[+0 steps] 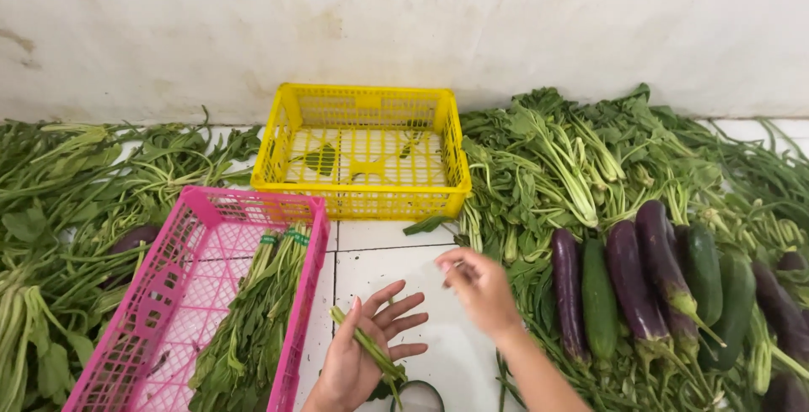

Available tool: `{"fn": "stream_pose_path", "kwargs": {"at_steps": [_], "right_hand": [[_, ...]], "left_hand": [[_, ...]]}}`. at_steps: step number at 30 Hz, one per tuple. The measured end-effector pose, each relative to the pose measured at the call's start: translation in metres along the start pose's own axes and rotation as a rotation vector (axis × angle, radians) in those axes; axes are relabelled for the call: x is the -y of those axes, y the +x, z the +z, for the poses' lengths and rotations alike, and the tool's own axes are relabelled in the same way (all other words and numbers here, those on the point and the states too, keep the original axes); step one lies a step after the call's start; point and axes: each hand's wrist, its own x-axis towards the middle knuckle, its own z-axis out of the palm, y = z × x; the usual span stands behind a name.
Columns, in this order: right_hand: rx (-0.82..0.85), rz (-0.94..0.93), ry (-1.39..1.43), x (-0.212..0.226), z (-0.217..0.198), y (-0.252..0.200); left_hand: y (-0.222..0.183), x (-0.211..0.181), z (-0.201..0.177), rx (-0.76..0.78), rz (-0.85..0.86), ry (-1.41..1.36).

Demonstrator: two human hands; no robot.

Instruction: Sorting through a pile of leafy greens to align stalks and secure them into bundles using green tape.

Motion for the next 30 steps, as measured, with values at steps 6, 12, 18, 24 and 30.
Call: {"fn": "stream_pose_path", "kwargs": {"at_steps": [6,12,18,24,30], "right_hand": [[-0.099,0.231,-0.355,-0.067,-0.072,0.071],[-0.329,0.079,-0.417,-0.106,-0.126,0.090],[-0.471,-0.086,-0.413,-0.158,-0.155,0.131],[-0.352,-0.094,-0.509,-0.141,-0.165,0.180],[-0.344,-0.094,-0.742,-0.204,-0.172,0.235]], "left_hand": [[0.009,0.016,-0.022,0.046,-0.055,0.059],[0.015,0.027,-0.041,-0.034,-0.117,0.065],[0.025,0.039,-0.087,0.095,-0.215,0.117],[0.042,0.066,-0.151,0.387,-0.056,0.188],[0.044,0.076,-0.173,0.373,-0.122,0.182]]}}
